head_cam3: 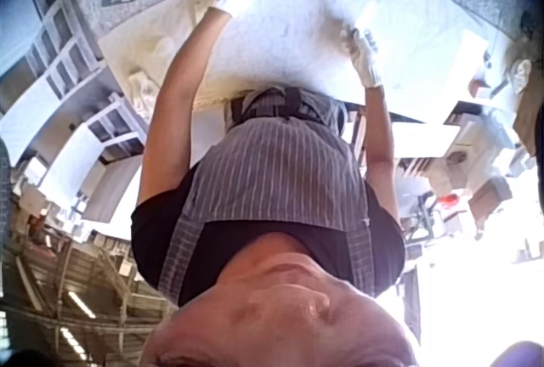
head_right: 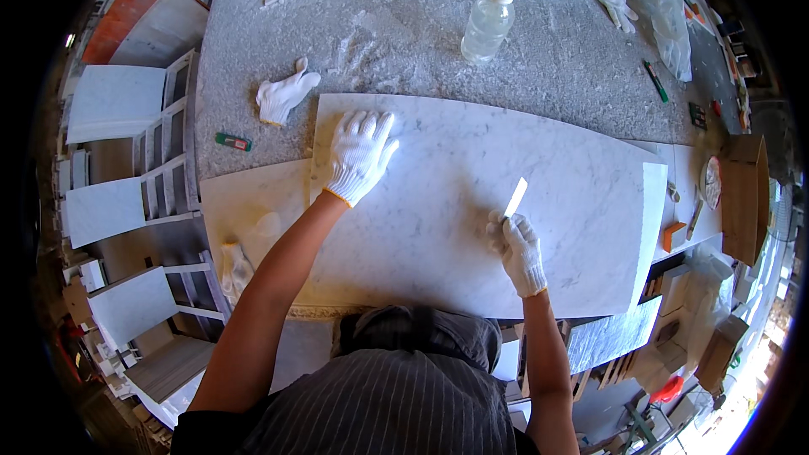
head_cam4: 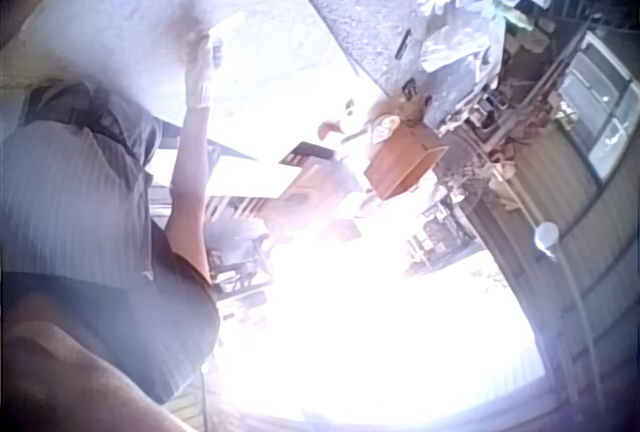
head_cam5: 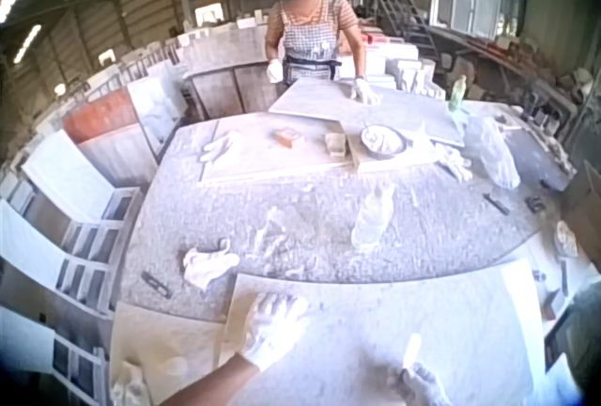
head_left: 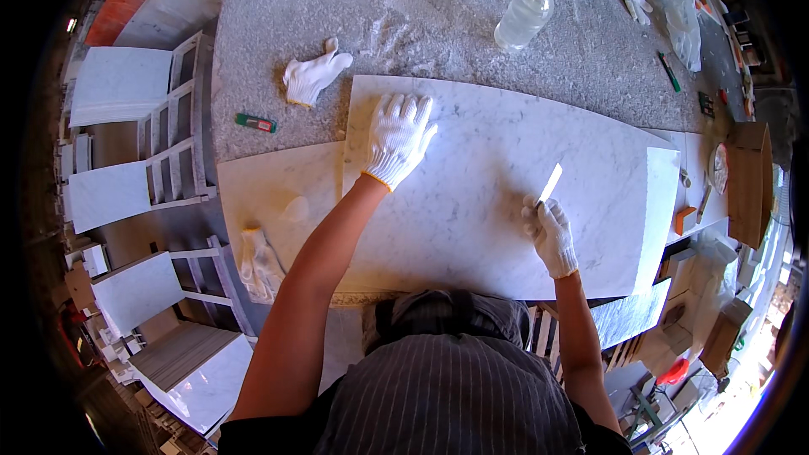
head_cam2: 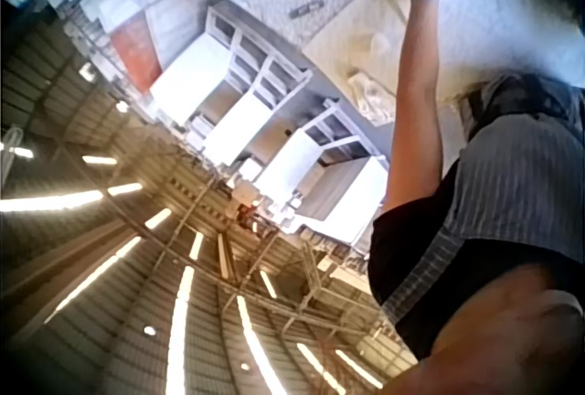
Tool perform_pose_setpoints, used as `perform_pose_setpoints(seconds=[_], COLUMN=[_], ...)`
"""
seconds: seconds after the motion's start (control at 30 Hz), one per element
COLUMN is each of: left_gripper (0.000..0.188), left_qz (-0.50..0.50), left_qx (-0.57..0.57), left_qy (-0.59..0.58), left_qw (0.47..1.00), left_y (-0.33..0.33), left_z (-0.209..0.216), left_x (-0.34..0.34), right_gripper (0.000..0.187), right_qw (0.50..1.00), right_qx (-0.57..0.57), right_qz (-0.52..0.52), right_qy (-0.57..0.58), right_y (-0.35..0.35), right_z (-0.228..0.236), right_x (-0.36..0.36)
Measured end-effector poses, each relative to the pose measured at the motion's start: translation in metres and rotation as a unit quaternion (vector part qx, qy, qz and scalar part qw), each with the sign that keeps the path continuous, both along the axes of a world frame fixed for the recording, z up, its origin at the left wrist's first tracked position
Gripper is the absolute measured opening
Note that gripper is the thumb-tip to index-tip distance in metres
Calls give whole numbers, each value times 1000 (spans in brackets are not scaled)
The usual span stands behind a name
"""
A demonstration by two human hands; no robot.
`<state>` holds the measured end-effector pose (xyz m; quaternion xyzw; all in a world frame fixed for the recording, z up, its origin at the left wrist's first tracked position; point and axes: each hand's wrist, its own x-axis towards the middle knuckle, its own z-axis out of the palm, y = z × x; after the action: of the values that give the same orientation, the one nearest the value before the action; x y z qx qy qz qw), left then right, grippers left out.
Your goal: The person cleans a large white stone slab on a workbench using a scraper, a sponge, and a cloth. They scrape the surface, wipe it with a sponge, and then wipe it again with a cloth. The person also moves the slab on the table during the process.
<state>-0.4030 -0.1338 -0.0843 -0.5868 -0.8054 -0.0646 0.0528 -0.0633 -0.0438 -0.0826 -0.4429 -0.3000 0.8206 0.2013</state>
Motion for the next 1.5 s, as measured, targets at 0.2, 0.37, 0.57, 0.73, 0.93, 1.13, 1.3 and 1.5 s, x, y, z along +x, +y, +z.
perform_pose_setpoints(seconds=[0.2,0.37,0.57,0.73,0.93,1.13,1.3,1.5], left_gripper=[48,48,46,45,45,45,46,46], left_qz=[-30,-69,-54,-50,-42,-57,-64,-47], left_qx=[-1,43,42,39,33,46,35,23], left_qy=[-13,-15,16,32,34,55,48,63], left_qw=[999,997,998,997,998,996,996,997], left_y=[-2,14,25,27,20,17,27,30], left_z=[-1,-11,-9,-8,-1,0,0,-2], left_x=[-4,-13,-11,-11,-6,-7,-11,-10], right_gripper=[7,8,8,8,8,8,8,7], right_qw=[1000,1000,999,1000,1000,1000,1000,1000], right_qx=[-5,-1,-2,-11,-8,-11,-9,-15], right_qz=[19,24,26,17,17,15,12,13], right_qy=[9,11,18,5,15,9,21,3], right_y=[2,3,4,2,2,3,4,3], right_z=[3,3,0,2,0,-1,-4,2], right_x=[-1,-1,0,-1,0,-1,2,-1])
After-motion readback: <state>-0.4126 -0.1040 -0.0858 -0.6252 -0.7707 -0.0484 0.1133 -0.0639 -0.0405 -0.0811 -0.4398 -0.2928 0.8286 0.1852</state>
